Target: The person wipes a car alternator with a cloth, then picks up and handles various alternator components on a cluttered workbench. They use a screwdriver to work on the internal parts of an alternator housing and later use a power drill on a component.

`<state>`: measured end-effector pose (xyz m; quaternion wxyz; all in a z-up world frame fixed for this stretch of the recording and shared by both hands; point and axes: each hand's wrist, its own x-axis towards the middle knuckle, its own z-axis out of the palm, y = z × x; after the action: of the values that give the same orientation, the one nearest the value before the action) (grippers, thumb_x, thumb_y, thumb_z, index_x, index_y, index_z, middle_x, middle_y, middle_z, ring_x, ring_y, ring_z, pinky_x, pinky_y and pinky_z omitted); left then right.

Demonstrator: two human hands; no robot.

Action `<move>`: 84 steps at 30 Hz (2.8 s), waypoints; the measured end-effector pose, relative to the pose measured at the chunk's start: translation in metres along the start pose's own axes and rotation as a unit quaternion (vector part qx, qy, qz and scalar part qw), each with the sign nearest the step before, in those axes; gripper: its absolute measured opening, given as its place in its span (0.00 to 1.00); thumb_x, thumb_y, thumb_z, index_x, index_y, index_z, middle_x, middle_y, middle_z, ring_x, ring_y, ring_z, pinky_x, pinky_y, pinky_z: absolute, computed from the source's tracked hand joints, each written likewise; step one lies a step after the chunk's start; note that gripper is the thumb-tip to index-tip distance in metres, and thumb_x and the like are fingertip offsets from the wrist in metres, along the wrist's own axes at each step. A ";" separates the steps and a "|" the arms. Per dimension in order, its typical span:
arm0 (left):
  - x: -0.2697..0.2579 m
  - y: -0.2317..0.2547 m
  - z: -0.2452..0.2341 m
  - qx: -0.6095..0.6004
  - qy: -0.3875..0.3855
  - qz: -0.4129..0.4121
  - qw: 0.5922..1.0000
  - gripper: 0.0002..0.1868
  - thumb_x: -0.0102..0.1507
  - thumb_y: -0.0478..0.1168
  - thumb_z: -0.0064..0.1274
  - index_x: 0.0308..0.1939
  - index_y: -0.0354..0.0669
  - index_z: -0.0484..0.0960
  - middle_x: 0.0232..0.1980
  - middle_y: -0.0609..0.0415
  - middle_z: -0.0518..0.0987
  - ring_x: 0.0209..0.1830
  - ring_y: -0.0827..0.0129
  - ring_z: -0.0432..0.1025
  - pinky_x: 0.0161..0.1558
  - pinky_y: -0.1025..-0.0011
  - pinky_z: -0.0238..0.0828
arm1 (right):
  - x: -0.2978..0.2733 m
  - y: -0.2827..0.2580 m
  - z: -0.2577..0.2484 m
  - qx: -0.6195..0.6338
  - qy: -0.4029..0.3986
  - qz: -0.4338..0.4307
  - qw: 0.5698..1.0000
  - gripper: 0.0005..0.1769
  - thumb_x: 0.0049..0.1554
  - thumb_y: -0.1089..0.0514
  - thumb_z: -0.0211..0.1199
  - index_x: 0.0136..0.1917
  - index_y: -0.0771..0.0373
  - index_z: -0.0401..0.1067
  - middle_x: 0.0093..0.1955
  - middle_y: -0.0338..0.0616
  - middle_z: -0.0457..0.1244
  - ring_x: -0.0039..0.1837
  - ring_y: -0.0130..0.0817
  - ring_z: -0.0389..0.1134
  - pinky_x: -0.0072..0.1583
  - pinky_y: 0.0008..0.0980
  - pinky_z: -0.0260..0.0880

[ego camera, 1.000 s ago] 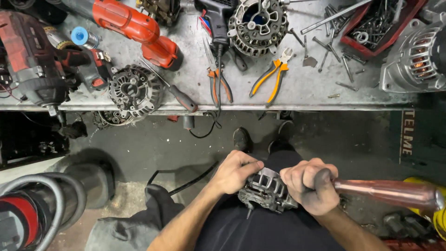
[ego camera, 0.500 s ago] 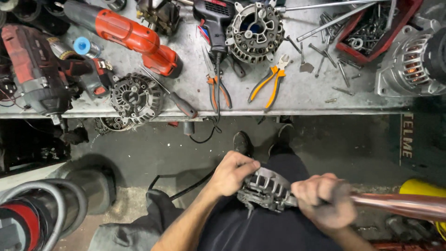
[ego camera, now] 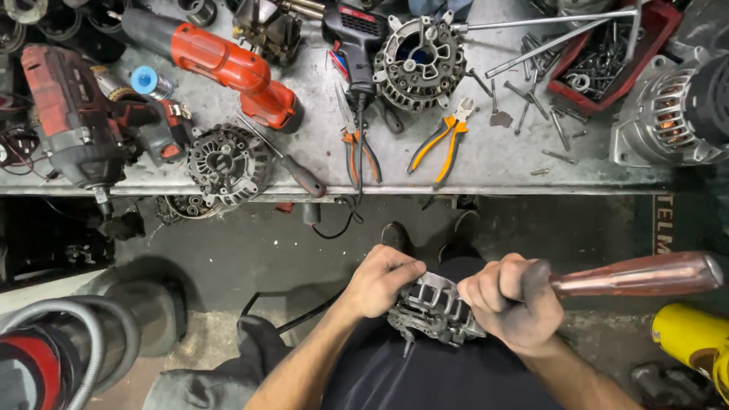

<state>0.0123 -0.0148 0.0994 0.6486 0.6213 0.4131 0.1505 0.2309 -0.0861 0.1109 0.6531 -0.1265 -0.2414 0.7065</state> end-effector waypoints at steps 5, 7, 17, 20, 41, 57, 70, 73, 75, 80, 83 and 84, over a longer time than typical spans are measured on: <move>-0.005 -0.002 -0.008 0.002 0.024 0.027 0.999 0.20 0.65 0.46 0.50 0.29 0.31 0.81 0.20 0.46 0.72 0.21 0.70 0.67 0.29 0.64 0.62 | 0.012 -0.002 -0.055 -0.093 0.165 -0.053 0.981 0.26 0.69 0.48 0.52 0.32 0.58 0.53 0.29 0.36 0.46 0.29 0.34 0.45 0.37 0.39 0.49; -0.008 -0.015 -0.009 -0.022 0.036 0.015 0.999 0.20 0.64 0.46 0.51 0.29 0.30 0.81 0.18 0.47 0.72 0.21 0.71 0.67 0.29 0.64 0.62 | 0.036 -0.019 -0.076 -0.102 0.215 -0.029 0.971 0.24 0.70 0.48 0.51 0.34 0.58 0.56 0.30 0.35 0.48 0.31 0.35 0.48 0.37 0.39 0.51; -0.031 -0.100 -0.006 -0.125 0.260 -0.013 0.957 0.36 0.49 0.45 0.74 0.54 0.30 0.77 0.49 0.49 0.82 0.48 0.69 0.75 0.52 0.67 0.74 | 0.112 -0.044 -0.195 -0.888 0.173 0.047 0.422 0.17 0.68 0.50 0.57 0.55 0.70 0.67 0.46 0.65 0.66 0.50 0.67 0.68 0.52 0.58 0.69; -0.043 -0.067 -0.003 -0.100 0.269 -0.019 0.958 0.41 0.43 0.45 0.78 0.55 0.31 0.77 0.50 0.50 0.81 0.49 0.69 0.75 0.52 0.67 0.75 | 0.131 -0.042 -0.201 -0.913 0.161 0.042 0.373 0.16 0.65 0.53 0.58 0.57 0.69 0.68 0.52 0.65 0.65 0.53 0.66 0.68 0.54 0.59 0.69; -0.121 -0.075 0.021 -0.325 0.284 0.080 0.898 0.20 0.57 0.45 0.72 0.41 0.36 0.78 0.35 0.63 0.77 0.36 0.80 0.68 0.40 0.77 0.67 | 0.209 0.156 -0.031 -0.870 -0.186 0.022 0.455 0.28 0.52 0.43 0.69 0.54 0.68 0.69 0.49 0.58 0.66 0.50 0.54 0.71 0.51 0.50 0.73; -0.085 -0.026 -0.018 -0.222 0.101 0.075 0.967 0.15 0.61 0.42 0.66 0.43 0.37 0.80 0.36 0.64 0.75 0.38 0.81 0.66 0.42 0.76 0.66 | 0.085 -0.082 -0.065 0.022 0.104 0.006 0.994 0.14 0.72 0.51 0.58 0.53 0.65 0.68 0.40 0.40 0.58 0.41 0.30 0.59 0.47 0.31 0.63; -0.021 0.013 -0.040 -0.342 0.132 -0.145 0.919 0.22 0.60 0.48 0.62 0.49 0.34 0.84 0.42 0.55 0.85 0.40 0.74 0.77 0.46 0.73 0.75 | 0.001 -0.094 -0.060 -0.057 0.052 -0.024 0.997 0.36 0.73 0.44 0.41 0.50 0.82 0.71 0.36 0.59 0.61 0.39 0.44 0.61 0.43 0.37 0.57; -0.017 0.024 -0.044 -0.372 0.084 -0.198 0.903 0.22 0.58 0.47 0.61 0.49 0.33 0.82 0.41 0.51 0.85 0.38 0.67 0.79 0.45 0.67 0.77 | 0.010 -0.066 0.013 -0.392 0.047 0.000 0.919 0.35 0.69 0.37 0.49 0.56 0.74 0.75 0.46 0.60 0.69 0.45 0.49 0.73 0.47 0.46 0.75; -0.012 0.025 -0.036 -0.221 0.025 -0.197 0.955 0.22 0.59 0.48 0.62 0.50 0.36 0.83 0.43 0.54 0.85 0.42 0.73 0.77 0.48 0.72 0.74 | 0.018 -0.050 0.038 -0.571 -0.093 -0.013 0.816 0.07 0.52 0.64 0.69 0.46 0.67 0.77 0.47 0.55 0.72 0.46 0.39 0.77 0.48 0.33 0.77; -0.010 0.019 -0.024 -0.205 0.005 -0.146 0.968 0.24 0.60 0.51 0.62 0.47 0.32 0.85 0.41 0.52 0.85 0.40 0.72 0.76 0.46 0.71 0.73 | -0.011 -0.007 0.007 -0.588 -0.058 -0.022 0.806 0.13 0.45 0.70 0.75 0.39 0.63 0.72 0.43 0.47 0.73 0.43 0.29 0.76 0.45 0.25 0.76; -0.013 0.026 -0.023 -0.161 0.014 -0.112 0.980 0.25 0.60 0.53 0.61 0.48 0.34 0.86 0.42 0.53 0.85 0.42 0.74 0.75 0.48 0.71 0.73 | -0.017 -0.004 0.004 -0.573 -0.008 -0.033 0.819 0.13 0.48 0.71 0.72 0.39 0.65 0.68 0.42 0.46 0.71 0.44 0.28 0.75 0.48 0.27 0.75; -0.016 0.029 -0.022 -0.137 0.022 -0.109 0.984 0.25 0.60 0.54 0.61 0.48 0.35 0.86 0.43 0.54 0.86 0.43 0.75 0.75 0.49 0.72 0.73 | -0.017 -0.004 0.008 -0.568 0.011 -0.030 0.822 0.11 0.49 0.71 0.69 0.42 0.67 0.68 0.41 0.46 0.71 0.44 0.29 0.74 0.49 0.28 0.75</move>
<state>-0.0040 -0.0054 0.1345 0.7308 0.4745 0.4679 0.1479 0.2325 -0.1046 0.1180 0.4893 -0.4754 -0.5966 0.4226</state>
